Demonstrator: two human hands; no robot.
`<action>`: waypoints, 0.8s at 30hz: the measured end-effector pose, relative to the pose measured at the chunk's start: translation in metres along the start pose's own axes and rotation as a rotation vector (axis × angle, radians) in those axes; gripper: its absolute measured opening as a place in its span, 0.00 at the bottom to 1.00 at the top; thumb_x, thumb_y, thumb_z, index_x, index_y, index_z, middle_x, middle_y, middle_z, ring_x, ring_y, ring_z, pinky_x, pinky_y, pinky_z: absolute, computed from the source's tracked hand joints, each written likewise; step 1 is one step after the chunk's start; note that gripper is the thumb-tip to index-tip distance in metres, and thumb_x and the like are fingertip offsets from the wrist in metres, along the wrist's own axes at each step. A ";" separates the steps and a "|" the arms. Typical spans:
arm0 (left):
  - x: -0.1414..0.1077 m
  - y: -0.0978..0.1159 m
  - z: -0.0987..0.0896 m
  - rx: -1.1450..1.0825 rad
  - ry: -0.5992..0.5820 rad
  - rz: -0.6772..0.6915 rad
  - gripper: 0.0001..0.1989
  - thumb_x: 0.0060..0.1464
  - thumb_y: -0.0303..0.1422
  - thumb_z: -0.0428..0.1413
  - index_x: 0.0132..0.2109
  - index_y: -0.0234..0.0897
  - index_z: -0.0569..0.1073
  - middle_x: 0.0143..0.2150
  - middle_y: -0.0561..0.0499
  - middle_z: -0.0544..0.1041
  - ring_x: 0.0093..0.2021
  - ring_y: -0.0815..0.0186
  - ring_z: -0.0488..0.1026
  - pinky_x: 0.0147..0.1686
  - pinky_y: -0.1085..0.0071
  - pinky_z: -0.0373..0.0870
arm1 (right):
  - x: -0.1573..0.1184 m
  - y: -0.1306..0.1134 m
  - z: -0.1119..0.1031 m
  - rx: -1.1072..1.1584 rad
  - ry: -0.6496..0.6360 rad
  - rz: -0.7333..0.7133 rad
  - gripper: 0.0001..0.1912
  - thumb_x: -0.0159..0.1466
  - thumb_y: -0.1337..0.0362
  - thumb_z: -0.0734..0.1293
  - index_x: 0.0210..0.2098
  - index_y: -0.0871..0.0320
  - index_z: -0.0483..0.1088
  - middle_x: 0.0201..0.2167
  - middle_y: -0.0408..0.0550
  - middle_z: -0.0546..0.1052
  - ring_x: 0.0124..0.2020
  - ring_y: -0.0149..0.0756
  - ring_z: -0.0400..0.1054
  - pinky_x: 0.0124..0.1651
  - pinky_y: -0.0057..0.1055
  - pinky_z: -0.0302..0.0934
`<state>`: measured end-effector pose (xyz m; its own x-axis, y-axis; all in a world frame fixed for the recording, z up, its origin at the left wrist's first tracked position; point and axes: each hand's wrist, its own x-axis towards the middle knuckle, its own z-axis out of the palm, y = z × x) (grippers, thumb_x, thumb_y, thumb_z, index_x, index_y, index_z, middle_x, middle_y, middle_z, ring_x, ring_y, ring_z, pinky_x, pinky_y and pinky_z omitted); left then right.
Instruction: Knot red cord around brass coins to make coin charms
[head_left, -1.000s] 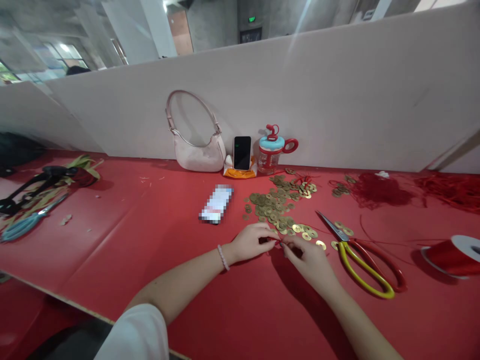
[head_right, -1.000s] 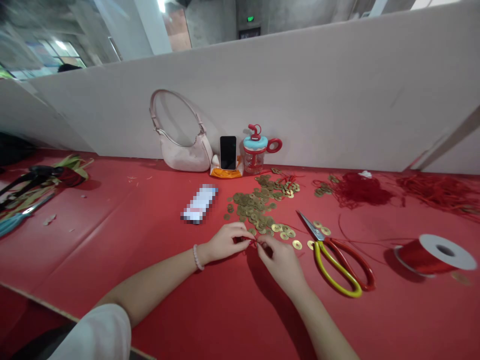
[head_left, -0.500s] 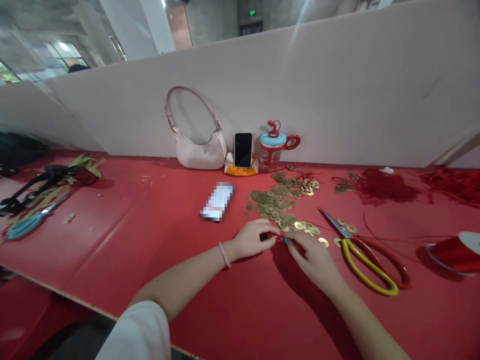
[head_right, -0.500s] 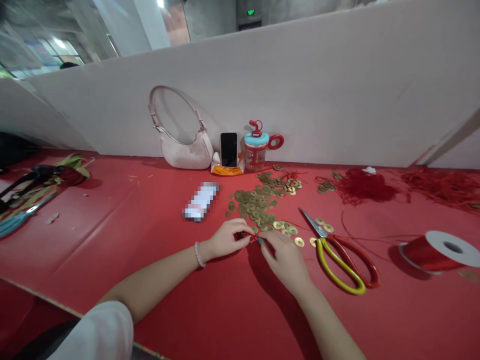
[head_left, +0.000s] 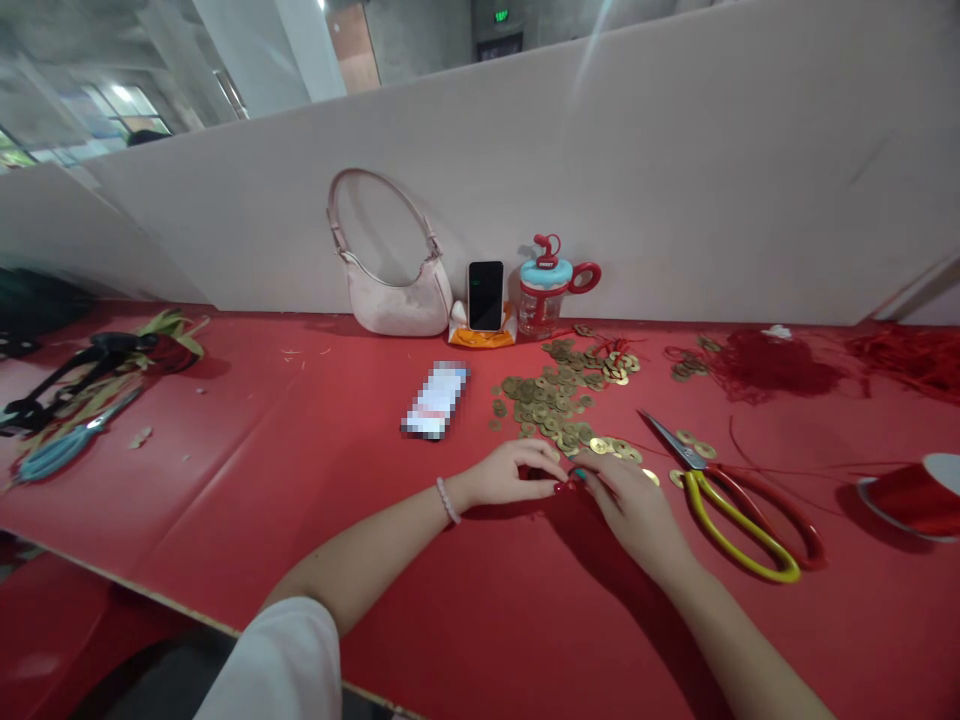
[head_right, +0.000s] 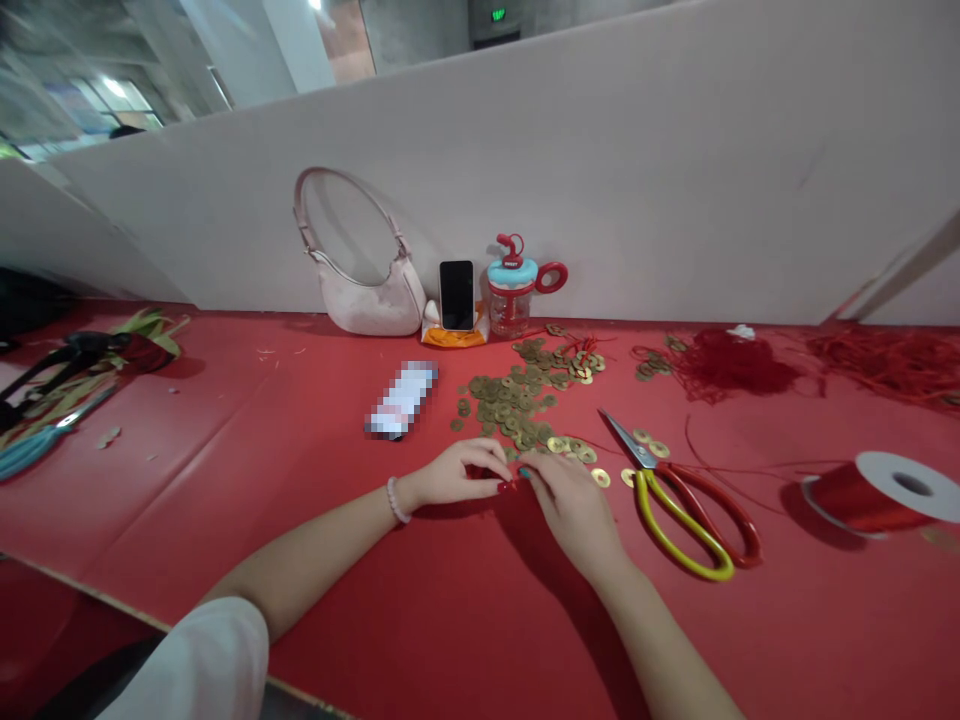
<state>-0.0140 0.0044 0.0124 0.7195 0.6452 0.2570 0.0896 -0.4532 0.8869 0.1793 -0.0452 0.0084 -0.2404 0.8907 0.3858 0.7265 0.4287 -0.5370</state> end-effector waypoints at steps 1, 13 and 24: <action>0.000 0.000 0.000 -0.046 0.017 0.007 0.07 0.51 0.33 0.57 0.36 0.35 0.77 0.39 0.45 0.73 0.41 0.66 0.70 0.45 0.69 0.66 | -0.001 -0.001 0.001 0.020 0.004 0.039 0.09 0.63 0.65 0.56 0.36 0.55 0.67 0.33 0.49 0.77 0.35 0.39 0.71 0.37 0.35 0.63; 0.003 0.004 0.002 -0.203 0.344 -0.184 0.09 0.51 0.34 0.57 0.37 0.34 0.79 0.44 0.42 0.77 0.46 0.61 0.73 0.50 0.63 0.67 | -0.005 -0.009 0.006 -0.051 -0.178 -0.109 0.11 0.63 0.64 0.57 0.31 0.55 0.69 0.26 0.47 0.75 0.30 0.37 0.69 0.33 0.31 0.62; 0.004 -0.004 0.003 0.008 0.463 -0.172 0.08 0.50 0.29 0.56 0.37 0.35 0.79 0.43 0.43 0.78 0.44 0.62 0.75 0.47 0.64 0.70 | -0.001 -0.016 -0.002 0.338 -0.099 0.159 0.27 0.61 0.61 0.56 0.60 0.57 0.56 0.22 0.42 0.74 0.24 0.32 0.68 0.34 0.28 0.65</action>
<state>-0.0095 0.0074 0.0087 0.3126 0.9157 0.2526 0.1862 -0.3198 0.9290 0.1692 -0.0529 0.0182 -0.2150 0.9534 0.2119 0.5102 0.2947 -0.8080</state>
